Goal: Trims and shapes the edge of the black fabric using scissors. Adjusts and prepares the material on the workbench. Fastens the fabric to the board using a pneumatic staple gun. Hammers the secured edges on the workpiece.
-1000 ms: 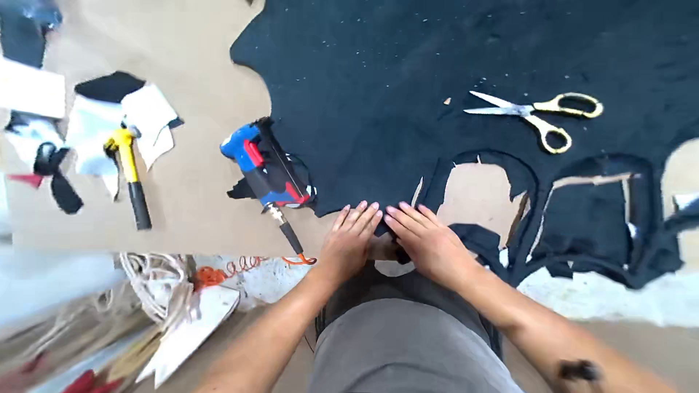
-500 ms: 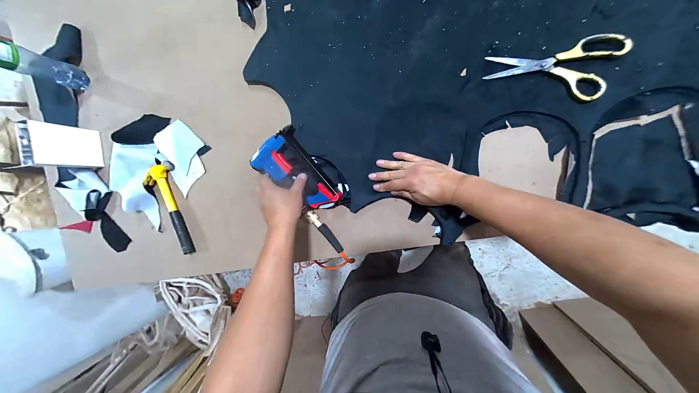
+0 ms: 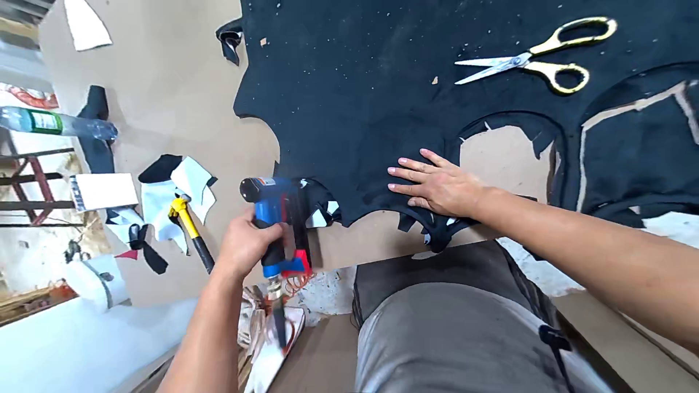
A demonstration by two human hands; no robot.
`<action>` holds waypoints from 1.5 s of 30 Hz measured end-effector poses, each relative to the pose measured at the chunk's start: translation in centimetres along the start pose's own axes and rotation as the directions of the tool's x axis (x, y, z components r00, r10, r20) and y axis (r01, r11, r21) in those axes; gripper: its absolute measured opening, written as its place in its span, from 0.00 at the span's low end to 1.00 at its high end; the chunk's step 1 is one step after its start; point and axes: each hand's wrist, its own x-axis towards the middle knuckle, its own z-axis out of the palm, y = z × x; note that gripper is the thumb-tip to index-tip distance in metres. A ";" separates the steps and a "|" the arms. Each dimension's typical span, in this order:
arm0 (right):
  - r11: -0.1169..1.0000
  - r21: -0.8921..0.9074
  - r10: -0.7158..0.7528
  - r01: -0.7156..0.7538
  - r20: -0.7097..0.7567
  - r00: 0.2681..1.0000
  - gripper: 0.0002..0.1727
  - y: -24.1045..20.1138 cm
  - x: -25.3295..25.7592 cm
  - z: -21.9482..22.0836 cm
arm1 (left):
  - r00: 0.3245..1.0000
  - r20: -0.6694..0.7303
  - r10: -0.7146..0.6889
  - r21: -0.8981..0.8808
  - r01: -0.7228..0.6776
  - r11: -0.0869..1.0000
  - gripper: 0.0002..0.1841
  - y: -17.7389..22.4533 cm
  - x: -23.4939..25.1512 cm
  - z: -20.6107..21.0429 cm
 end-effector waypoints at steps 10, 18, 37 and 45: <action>0.782 0.288 0.601 -0.553 -0.584 0.546 0.18 -16.4 -5.0 9.4 | 0.733 0.673 -0.097 0.063 0.073 0.995 0.28 14.4 1.8 8.6; 0.028 0.892 0.995 -0.452 0.018 0.098 0.12 -20.4 -1.1 7.1 | 0.734 0.656 -0.175 0.342 -0.082 0.936 0.26 20.4 0.4 15.3; -0.504 0.800 0.858 0.327 0.421 0.293 0.14 -16.5 2.3 6.7 | 0.765 0.551 -0.332 0.660 -0.157 0.735 0.25 24.8 -2.2 21.6; -0.454 0.862 0.880 0.228 0.392 0.269 0.15 -16.5 1.9 6.9 | 0.758 0.571 -0.315 0.652 -0.186 0.735 0.26 24.7 -3.3 22.4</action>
